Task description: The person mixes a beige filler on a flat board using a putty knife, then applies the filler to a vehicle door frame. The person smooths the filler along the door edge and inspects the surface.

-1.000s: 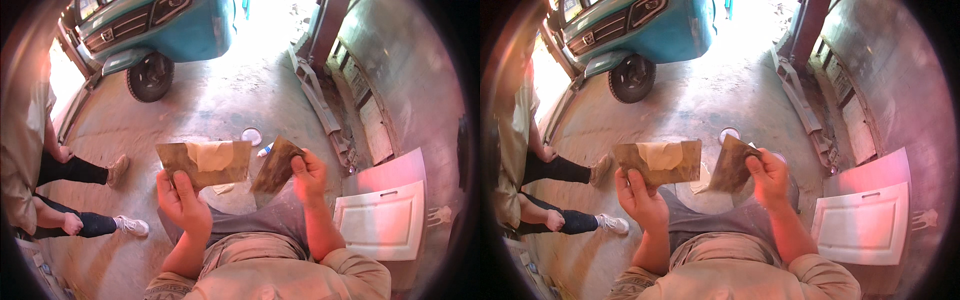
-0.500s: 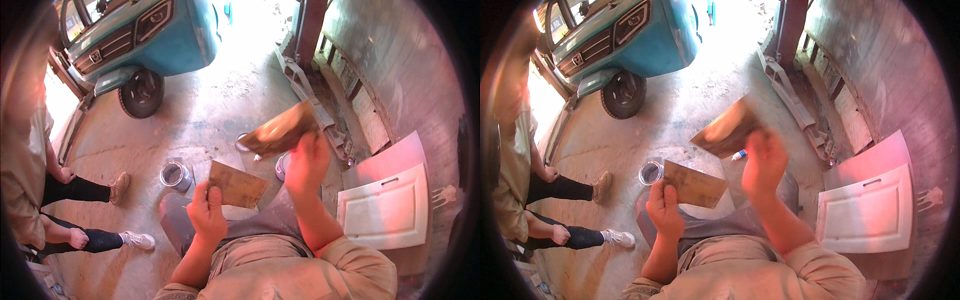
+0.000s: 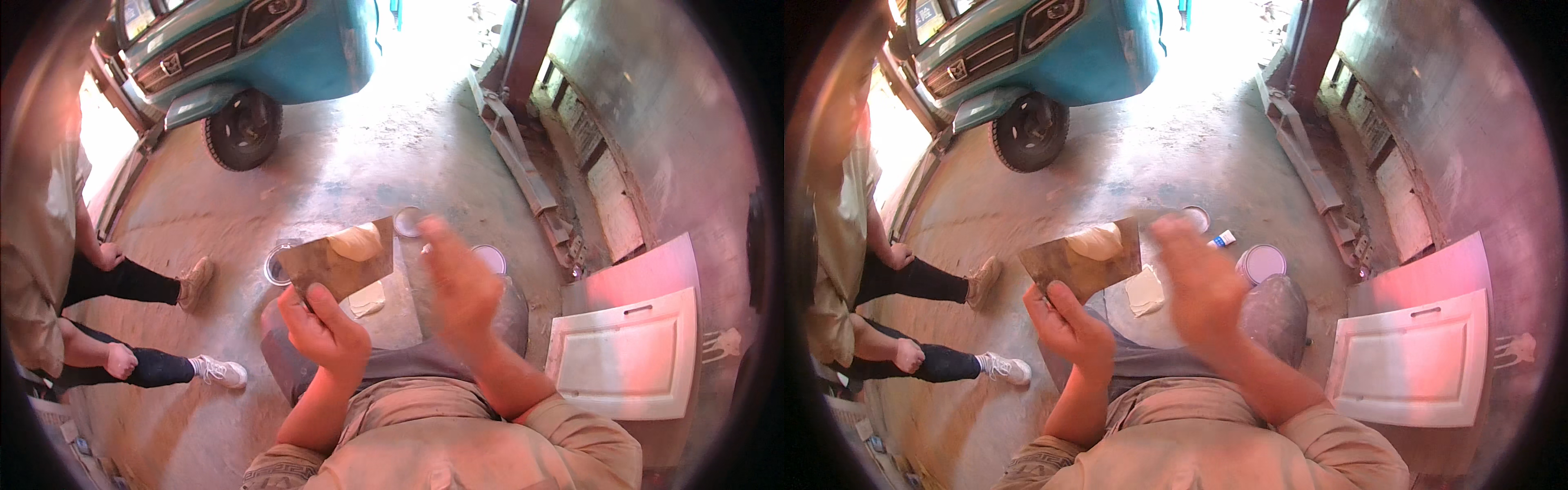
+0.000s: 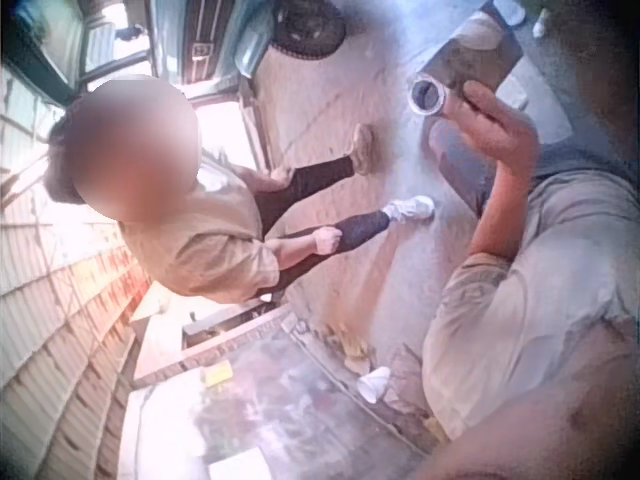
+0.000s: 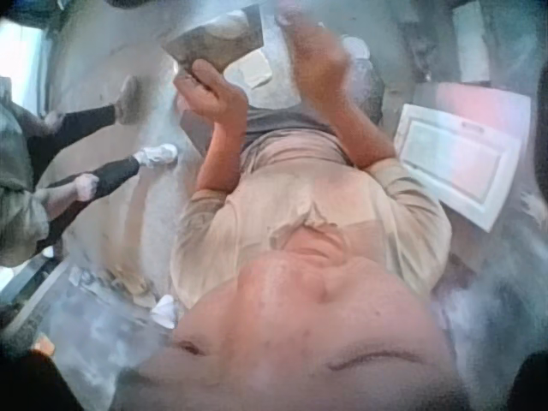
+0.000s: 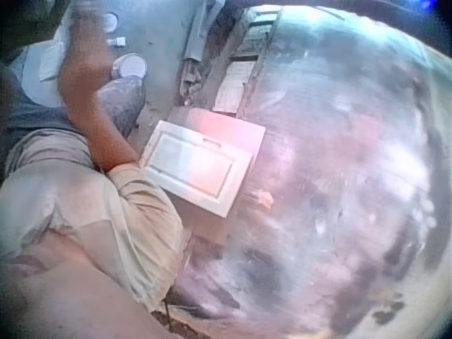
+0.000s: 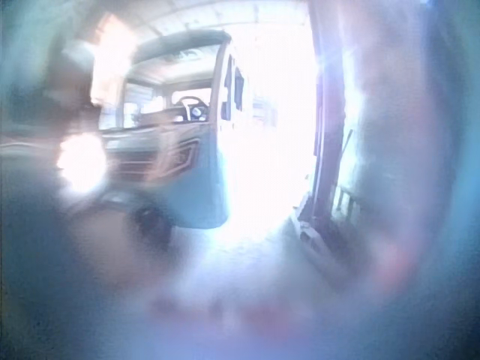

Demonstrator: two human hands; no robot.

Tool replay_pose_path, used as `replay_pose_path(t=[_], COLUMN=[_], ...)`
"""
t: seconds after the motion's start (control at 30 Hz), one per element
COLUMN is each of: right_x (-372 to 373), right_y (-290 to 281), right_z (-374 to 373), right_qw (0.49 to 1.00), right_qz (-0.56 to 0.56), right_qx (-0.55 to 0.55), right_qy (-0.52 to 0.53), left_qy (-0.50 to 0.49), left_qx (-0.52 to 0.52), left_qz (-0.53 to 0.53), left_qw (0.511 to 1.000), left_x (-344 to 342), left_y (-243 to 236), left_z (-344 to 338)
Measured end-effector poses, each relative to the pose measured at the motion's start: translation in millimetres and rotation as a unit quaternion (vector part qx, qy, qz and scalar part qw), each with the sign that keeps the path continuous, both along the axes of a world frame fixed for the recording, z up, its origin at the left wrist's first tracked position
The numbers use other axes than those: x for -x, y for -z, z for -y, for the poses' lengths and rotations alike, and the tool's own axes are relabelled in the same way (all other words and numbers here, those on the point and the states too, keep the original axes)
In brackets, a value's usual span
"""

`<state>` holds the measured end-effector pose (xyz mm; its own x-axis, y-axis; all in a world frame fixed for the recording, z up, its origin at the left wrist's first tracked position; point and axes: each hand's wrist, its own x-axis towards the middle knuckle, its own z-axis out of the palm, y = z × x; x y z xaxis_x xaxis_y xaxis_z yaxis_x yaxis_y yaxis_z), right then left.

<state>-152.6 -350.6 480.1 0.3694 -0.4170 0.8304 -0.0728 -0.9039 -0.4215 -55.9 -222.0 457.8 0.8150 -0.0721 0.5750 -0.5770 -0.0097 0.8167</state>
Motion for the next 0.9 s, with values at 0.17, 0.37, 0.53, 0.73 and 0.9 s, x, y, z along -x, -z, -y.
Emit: replay_pose_path(t=[0.17, 0.37, 0.53, 0.73, 0.9], right_x=[18.8, 25.2, 60.0, 27.6, 17.5], right_y=[-28.8, -37.7, 4.6, 40.2, 2.9], right_z=[-25.9, 35.7, 61.2, 10.0, 26.1], right_qw=[0.987, 0.925, 0.945, 0.692, 0.755], right_qz=[-0.003, -0.056, -0.136, 0.111, 0.223], right_qx=[0.046, -0.127, -0.213, -0.642, -0.56], right_qy=[-0.154, -0.353, -0.21, -0.312, -0.259], left_qy=[0.011, 0.269, 0.205, 0.104, 0.212], left_qx=[-0.031, 0.153, 0.237, 0.012, -0.226], left_qz=[0.033, -0.195, -0.21, 0.047, 0.168], left_qw=[0.999, 0.931, 0.926, 0.993, 0.936], left_x=[-3.2, 0.0, -10.4, 6.8, 14.3], left_y=[-15.4, -30.6, -40.8, -17.8, -26.3], left_z=[6.1, -13.0, -9.8, 0.0, -5.5])
